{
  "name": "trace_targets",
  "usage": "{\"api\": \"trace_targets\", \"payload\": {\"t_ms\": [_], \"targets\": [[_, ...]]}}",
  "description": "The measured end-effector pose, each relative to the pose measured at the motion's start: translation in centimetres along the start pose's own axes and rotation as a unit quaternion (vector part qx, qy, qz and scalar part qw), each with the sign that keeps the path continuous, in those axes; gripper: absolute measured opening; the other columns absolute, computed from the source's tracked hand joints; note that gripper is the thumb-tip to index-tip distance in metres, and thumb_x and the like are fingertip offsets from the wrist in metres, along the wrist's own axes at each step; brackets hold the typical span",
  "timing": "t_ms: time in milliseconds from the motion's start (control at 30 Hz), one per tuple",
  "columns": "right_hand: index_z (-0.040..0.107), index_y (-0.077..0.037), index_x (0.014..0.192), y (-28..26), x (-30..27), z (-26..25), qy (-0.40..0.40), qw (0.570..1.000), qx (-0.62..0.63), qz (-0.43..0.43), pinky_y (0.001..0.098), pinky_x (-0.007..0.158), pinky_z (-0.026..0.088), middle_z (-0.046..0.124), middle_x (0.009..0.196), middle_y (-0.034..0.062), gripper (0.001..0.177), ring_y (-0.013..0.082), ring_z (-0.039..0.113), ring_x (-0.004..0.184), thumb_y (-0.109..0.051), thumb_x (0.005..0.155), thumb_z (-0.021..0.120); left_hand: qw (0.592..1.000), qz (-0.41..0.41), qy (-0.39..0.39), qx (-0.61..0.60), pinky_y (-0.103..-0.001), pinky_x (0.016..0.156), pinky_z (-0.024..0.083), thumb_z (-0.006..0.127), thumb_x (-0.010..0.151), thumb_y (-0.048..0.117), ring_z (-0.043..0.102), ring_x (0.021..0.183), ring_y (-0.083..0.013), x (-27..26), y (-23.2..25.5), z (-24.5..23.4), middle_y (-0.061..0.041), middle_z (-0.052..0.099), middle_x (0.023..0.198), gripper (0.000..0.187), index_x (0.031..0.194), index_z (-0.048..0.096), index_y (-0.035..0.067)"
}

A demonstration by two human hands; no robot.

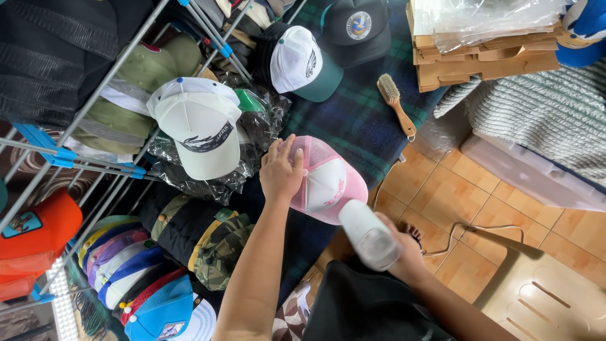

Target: Cleaning and reshaping a collection of baseball caps using a handheld steamer and a brush.

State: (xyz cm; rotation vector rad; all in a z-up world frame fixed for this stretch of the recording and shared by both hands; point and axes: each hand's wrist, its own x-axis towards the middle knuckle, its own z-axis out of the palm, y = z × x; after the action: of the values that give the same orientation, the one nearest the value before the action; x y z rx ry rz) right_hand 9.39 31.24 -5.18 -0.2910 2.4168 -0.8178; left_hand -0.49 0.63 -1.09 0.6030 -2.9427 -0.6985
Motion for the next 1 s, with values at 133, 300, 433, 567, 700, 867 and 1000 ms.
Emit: {"api": "trace_targets", "payload": {"t_ms": [133,300,433,567,700,867,1000], "targets": [[0.069,0.005,0.101,-3.0,2.0,-4.7,0.097,0.984,0.142,-0.051,0.0508,0.07,0.055,0.069,0.066,0.027,0.036,0.0453,0.067,0.069,-0.017,0.073,0.074,0.999,-0.009,-0.014,0.041,-0.049,0.104,0.051,0.035,0.102,0.057,0.053,0.136,-0.0345,-0.2,0.0,0.0,-0.005,0.049,0.153,0.055,0.153,0.049,0.04],[0.056,-0.013,0.038,0.9,9.4,-4.4,0.003,0.941,0.328,0.08,0.0333,0.042,0.045,0.052,0.039,0.0042,0.034,0.0172,0.05,0.034,-0.027,0.067,0.066,0.999,-0.012,-0.017,0.04,-0.049,0.105,0.051,0.034,0.102,0.058,0.052,0.137,-0.0346,-0.3,0.5,-0.5,-0.005,0.049,0.153,0.056,0.153,0.048,0.04],[0.061,-0.006,0.06,1.9,13.4,-5.9,-0.006,0.854,0.506,0.124,0.0395,0.044,0.05,0.054,0.047,0.0111,0.017,0.0244,0.059,0.04,-0.015,0.069,0.071,0.999,-0.017,-0.026,0.045,-0.049,0.105,0.051,0.033,0.103,0.058,0.052,0.138,-0.0345,-0.5,0.6,-0.6,-0.005,0.049,0.154,0.055,0.153,0.048,0.041],[0.064,-0.005,0.091,2.9,18.2,-6.5,-0.091,0.795,0.578,0.159,0.0367,0.052,0.056,0.06,0.06,0.0039,0.023,0.0186,0.061,0.05,-0.018,0.081,0.08,0.999,-0.014,-0.023,0.043,-0.046,0.109,0.047,0.035,0.103,0.057,0.051,0.139,-0.0317,-0.4,0.5,-0.5,-0.004,0.049,0.153,0.055,0.153,0.049,0.041],[0.059,-0.004,0.09,-0.5,18.3,-8.2,-0.094,0.767,0.619,0.137,0.0363,0.056,0.055,0.057,0.066,0.0055,0.026,0.017,0.06,0.056,-0.02,0.084,0.078,0.999,0.012,-0.002,0.032,-0.044,0.113,0.044,0.036,0.104,0.053,0.053,0.138,-0.0316,-0.4,0.5,-0.3,-0.007,0.054,0.15,0.053,0.151,0.053,0.036],[0.06,-0.003,0.087,2.0,18.1,-8.1,-0.125,0.792,0.579,0.148,0.0366,0.055,0.053,0.052,0.064,0.004,0.029,0.0175,0.055,0.055,-0.024,0.082,0.08,1.0,0.015,0.011,0.023,-0.044,0.114,0.043,0.04,0.103,0.052,0.053,0.138,-0.0328,-0.7,0.7,-0.6,-0.01,0.054,0.148,0.053,0.15,0.054,0.034],[0.061,-0.005,0.088,6.0,16.6,-7.1,-0.129,0.798,0.566,0.159,0.0377,0.053,0.05,0.049,0.065,0.0038,0.025,0.0182,0.051,0.055,-0.024,0.083,0.075,1.0,0.007,0.003,0.01,-0.048,0.107,0.05,0.04,0.102,0.053,0.056,0.134,-0.0355,-0.4,0.6,-0.8,-0.009,0.053,0.149,0.053,0.15,0.054,0.035]]}}
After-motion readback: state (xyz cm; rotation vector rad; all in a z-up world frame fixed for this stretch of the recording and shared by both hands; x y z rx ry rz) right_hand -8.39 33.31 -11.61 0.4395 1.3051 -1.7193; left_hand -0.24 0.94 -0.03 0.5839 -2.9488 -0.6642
